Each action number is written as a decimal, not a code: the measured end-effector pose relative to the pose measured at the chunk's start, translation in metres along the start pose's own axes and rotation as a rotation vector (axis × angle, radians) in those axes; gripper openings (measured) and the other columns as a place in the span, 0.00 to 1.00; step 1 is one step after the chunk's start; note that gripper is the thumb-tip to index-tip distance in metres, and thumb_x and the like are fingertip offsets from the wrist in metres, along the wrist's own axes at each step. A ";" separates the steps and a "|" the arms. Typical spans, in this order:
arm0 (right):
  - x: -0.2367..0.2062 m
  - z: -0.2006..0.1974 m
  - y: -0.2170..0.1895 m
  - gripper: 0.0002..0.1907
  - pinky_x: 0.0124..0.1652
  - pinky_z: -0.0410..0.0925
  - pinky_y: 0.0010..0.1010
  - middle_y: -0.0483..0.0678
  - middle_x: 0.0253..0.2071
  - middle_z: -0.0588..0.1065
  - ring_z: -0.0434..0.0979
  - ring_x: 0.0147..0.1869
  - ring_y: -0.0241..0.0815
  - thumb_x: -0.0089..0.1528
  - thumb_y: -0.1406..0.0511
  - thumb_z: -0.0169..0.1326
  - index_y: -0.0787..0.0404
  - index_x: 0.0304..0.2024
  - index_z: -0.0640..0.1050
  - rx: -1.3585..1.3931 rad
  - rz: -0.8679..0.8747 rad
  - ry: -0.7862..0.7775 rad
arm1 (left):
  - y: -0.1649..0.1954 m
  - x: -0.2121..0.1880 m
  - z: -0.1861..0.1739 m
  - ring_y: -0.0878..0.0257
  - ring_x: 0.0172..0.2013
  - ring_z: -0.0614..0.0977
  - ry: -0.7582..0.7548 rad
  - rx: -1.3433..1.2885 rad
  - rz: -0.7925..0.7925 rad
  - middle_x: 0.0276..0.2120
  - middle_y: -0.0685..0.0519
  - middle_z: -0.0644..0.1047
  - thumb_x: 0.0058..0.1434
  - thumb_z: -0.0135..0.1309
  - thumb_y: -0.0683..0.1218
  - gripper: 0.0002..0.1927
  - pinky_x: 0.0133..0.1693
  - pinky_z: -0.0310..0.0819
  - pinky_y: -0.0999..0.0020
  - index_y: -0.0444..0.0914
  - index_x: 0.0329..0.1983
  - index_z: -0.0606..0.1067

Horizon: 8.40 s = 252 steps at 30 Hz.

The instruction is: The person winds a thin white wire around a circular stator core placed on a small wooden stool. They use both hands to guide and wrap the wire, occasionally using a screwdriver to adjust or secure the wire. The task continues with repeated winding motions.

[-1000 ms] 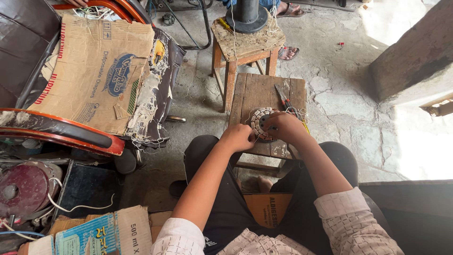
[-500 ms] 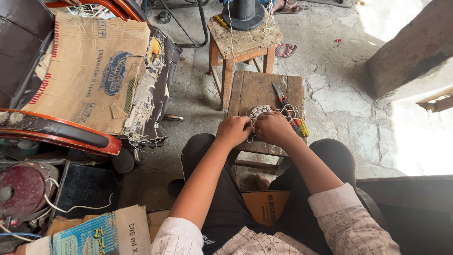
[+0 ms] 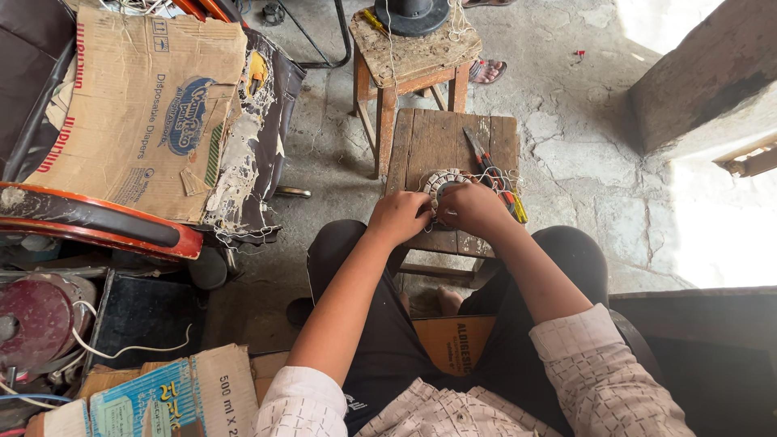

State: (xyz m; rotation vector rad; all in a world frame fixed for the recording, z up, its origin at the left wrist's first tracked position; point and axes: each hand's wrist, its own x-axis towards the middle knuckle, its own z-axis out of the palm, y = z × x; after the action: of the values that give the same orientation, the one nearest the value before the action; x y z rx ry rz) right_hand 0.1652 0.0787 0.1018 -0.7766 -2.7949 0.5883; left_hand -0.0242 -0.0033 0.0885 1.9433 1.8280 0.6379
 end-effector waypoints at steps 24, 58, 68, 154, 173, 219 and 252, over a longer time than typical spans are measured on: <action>-0.016 -0.007 0.047 0.14 0.45 0.70 0.35 0.49 0.39 0.79 0.79 0.44 0.39 0.62 0.59 0.59 0.65 0.41 0.79 0.841 0.383 -0.173 | 0.013 -0.005 -0.005 0.59 0.50 0.77 0.013 -0.024 0.168 0.41 0.57 0.74 0.49 0.67 0.51 0.11 0.49 0.74 0.58 0.46 0.35 0.83; -0.048 -0.042 0.113 0.25 0.28 0.64 0.21 0.50 0.38 0.77 0.79 0.37 0.38 0.68 0.46 0.46 0.60 0.49 0.73 1.912 0.399 0.337 | -0.041 0.022 0.032 0.66 0.20 0.69 0.128 -0.557 -0.305 0.16 0.51 0.69 0.61 0.62 0.64 0.30 0.26 0.61 0.65 0.35 0.17 0.76; -0.037 -0.042 0.089 0.06 0.53 0.75 0.32 0.48 0.46 0.81 0.84 0.53 0.41 0.68 0.68 0.63 0.60 0.47 0.80 0.500 0.385 0.853 | -0.053 0.031 0.035 0.72 0.19 0.68 0.431 -1.125 -0.541 0.17 0.61 0.71 0.61 0.61 0.58 0.24 0.24 0.60 0.75 0.47 0.15 0.67; -0.008 0.001 0.041 0.05 0.50 0.71 0.41 0.41 0.39 0.80 0.80 0.47 0.46 0.58 0.59 0.62 0.49 0.35 0.85 -0.132 0.246 -0.099 | -0.021 0.021 0.031 0.55 0.50 0.77 0.206 -0.166 -0.043 0.40 0.56 0.80 0.53 0.66 0.47 0.06 0.52 0.72 0.60 0.44 0.34 0.84; -0.006 -0.018 0.014 0.07 0.50 0.67 0.46 0.51 0.45 0.75 0.77 0.48 0.57 0.65 0.64 0.58 0.61 0.42 0.76 0.007 0.085 0.422 | -0.009 0.021 0.033 0.55 0.43 0.80 0.180 -0.140 0.166 0.35 0.55 0.81 0.58 0.64 0.49 0.08 0.47 0.75 0.59 0.40 0.35 0.83; -0.018 -0.011 0.056 0.13 0.45 0.69 0.32 0.49 0.42 0.72 0.74 0.43 0.43 0.76 0.61 0.49 0.64 0.40 0.71 0.308 0.011 0.787 | 0.006 0.020 0.038 0.60 0.49 0.80 0.000 0.046 0.170 0.42 0.58 0.80 0.63 0.59 0.54 0.11 0.51 0.76 0.60 0.45 0.42 0.81; 0.000 0.012 0.017 0.08 0.32 0.68 0.45 0.53 0.27 0.76 0.78 0.31 0.56 0.61 0.63 0.61 0.62 0.32 0.80 0.089 0.087 0.422 | 0.005 0.015 0.020 0.52 0.30 0.81 0.512 -0.361 0.146 0.29 0.49 0.79 0.71 0.52 0.49 0.11 0.33 0.72 0.59 0.37 0.41 0.78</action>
State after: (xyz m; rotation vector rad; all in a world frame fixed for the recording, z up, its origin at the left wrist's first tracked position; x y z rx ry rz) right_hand 0.1693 0.0879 0.0836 -0.8894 -2.3456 0.4910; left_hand -0.0076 0.0115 0.0761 1.7817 1.6827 1.5143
